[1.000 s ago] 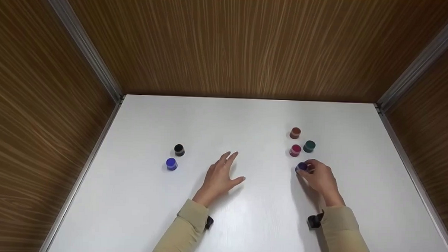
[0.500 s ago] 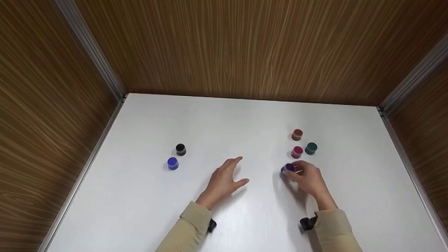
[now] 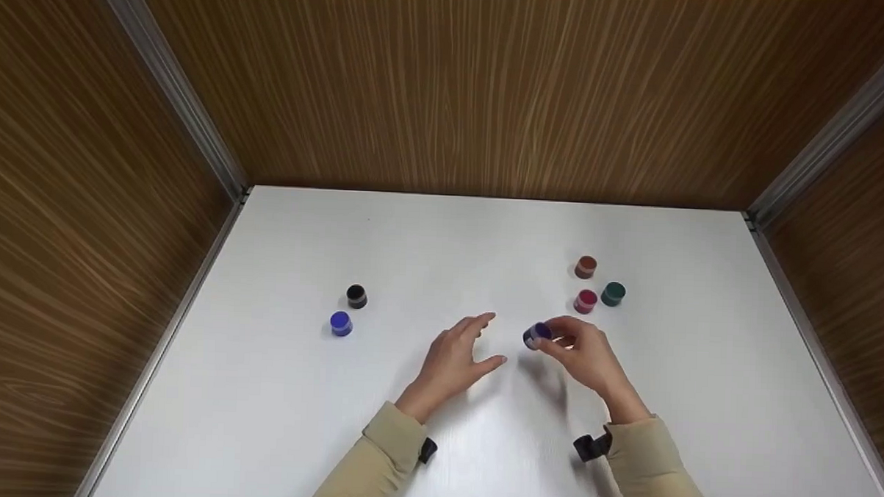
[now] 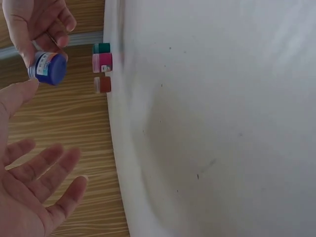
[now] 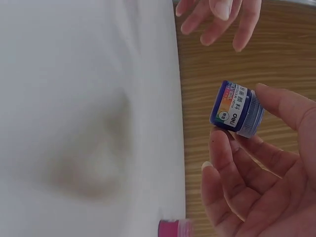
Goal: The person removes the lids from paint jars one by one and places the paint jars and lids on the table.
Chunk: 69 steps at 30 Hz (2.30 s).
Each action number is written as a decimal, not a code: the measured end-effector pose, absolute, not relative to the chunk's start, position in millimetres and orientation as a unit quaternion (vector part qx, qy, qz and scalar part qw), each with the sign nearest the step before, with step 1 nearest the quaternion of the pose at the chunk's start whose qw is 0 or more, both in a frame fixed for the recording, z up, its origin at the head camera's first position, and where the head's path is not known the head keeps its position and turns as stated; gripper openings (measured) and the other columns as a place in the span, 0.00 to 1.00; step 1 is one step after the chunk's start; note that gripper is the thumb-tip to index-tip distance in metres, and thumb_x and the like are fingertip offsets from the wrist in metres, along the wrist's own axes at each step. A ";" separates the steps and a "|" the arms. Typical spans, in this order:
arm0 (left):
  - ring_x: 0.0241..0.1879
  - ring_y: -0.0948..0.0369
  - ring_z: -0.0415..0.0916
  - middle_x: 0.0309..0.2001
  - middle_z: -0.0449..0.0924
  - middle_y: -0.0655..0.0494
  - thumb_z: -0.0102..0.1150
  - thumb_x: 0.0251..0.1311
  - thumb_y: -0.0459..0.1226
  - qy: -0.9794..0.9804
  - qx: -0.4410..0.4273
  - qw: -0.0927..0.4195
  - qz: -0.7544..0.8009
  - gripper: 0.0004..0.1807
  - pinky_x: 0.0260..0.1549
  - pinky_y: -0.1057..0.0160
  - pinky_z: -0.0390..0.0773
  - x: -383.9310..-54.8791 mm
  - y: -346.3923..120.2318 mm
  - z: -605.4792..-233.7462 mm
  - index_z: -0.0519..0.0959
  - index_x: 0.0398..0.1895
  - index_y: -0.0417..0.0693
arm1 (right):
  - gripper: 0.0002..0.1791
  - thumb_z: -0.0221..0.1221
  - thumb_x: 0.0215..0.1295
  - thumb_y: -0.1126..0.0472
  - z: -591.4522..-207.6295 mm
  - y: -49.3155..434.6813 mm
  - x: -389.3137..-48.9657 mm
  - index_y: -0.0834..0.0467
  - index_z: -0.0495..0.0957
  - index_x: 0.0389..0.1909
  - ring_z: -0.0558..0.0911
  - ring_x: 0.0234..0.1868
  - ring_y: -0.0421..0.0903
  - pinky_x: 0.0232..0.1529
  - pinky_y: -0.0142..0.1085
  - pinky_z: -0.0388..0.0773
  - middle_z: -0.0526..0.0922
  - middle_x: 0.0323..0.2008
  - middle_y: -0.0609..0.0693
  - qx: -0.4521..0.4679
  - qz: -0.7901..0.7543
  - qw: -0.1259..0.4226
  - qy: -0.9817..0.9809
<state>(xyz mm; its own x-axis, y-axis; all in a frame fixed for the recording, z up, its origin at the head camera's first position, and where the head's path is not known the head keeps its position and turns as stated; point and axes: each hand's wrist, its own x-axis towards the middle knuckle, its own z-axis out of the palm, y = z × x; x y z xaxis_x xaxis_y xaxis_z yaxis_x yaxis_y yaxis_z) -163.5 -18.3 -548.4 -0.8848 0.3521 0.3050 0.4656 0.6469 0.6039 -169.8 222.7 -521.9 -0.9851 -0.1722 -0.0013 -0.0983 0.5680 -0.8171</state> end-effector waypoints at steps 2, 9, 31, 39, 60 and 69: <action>0.49 0.59 0.79 0.56 0.78 0.53 0.69 0.58 0.48 -0.897 -0.228 0.072 -0.372 0.33 0.48 0.58 0.77 -162.7 -17.1 -546.2 0.72 0.65 0.48 | 0.21 0.69 0.60 0.52 -518.2 218.6 -167.9 0.61 0.81 0.48 0.82 0.38 0.47 0.40 0.40 0.79 0.85 0.39 0.49 -0.082 -0.460 0.038 0.883; 0.49 0.61 0.79 0.53 0.80 0.54 0.70 0.58 0.44 -0.870 -0.233 0.043 -0.433 0.27 0.49 0.61 0.77 -163.3 -13.3 -544.7 0.77 0.60 0.46 | 0.22 0.68 0.61 0.51 -509.6 207.1 -163.3 0.61 0.81 0.49 0.81 0.37 0.45 0.38 0.39 0.78 0.84 0.38 0.49 -0.090 -0.470 0.046 0.877; 0.43 0.67 0.80 0.44 0.83 0.59 0.72 0.55 0.39 -0.809 -0.239 0.088 -0.530 0.18 0.45 0.64 0.78 -165.0 -5.8 -542.9 0.82 0.48 0.45 | 0.21 0.67 0.63 0.57 -503.0 192.2 -159.8 0.66 0.79 0.52 0.82 0.39 0.48 0.38 0.33 0.77 0.85 0.40 0.54 -0.082 -0.527 0.062 0.844; 0.41 0.68 0.80 0.43 0.84 0.59 0.72 0.55 0.37 -0.804 -0.246 0.099 -0.533 0.16 0.43 0.63 0.79 -167.4 -9.5 -539.4 0.83 0.47 0.45 | 0.20 0.65 0.65 0.60 -500.4 188.8 -160.2 0.68 0.77 0.53 0.82 0.39 0.51 0.37 0.35 0.76 0.84 0.41 0.56 -0.096 -0.519 0.064 0.847; 0.37 0.61 0.80 0.37 0.83 0.63 0.77 0.49 0.42 -0.841 -0.237 0.130 -0.469 0.18 0.45 0.60 0.73 -168.0 -10.9 -534.4 0.84 0.42 0.48 | 0.15 0.63 0.67 0.53 -502.8 178.8 -166.6 0.62 0.79 0.41 0.76 0.29 0.45 0.28 0.33 0.73 0.79 0.27 0.48 -0.103 -0.520 0.043 0.847; 0.33 0.64 0.82 0.33 0.86 0.63 0.74 0.51 0.41 -0.839 -0.260 0.122 -0.462 0.13 0.40 0.62 0.75 -172.5 -14.2 -528.9 0.86 0.40 0.49 | 0.13 0.60 0.70 0.55 -503.5 176.4 -162.3 0.61 0.80 0.45 0.73 0.29 0.44 0.26 0.32 0.69 0.76 0.28 0.45 -0.134 -0.485 0.015 0.864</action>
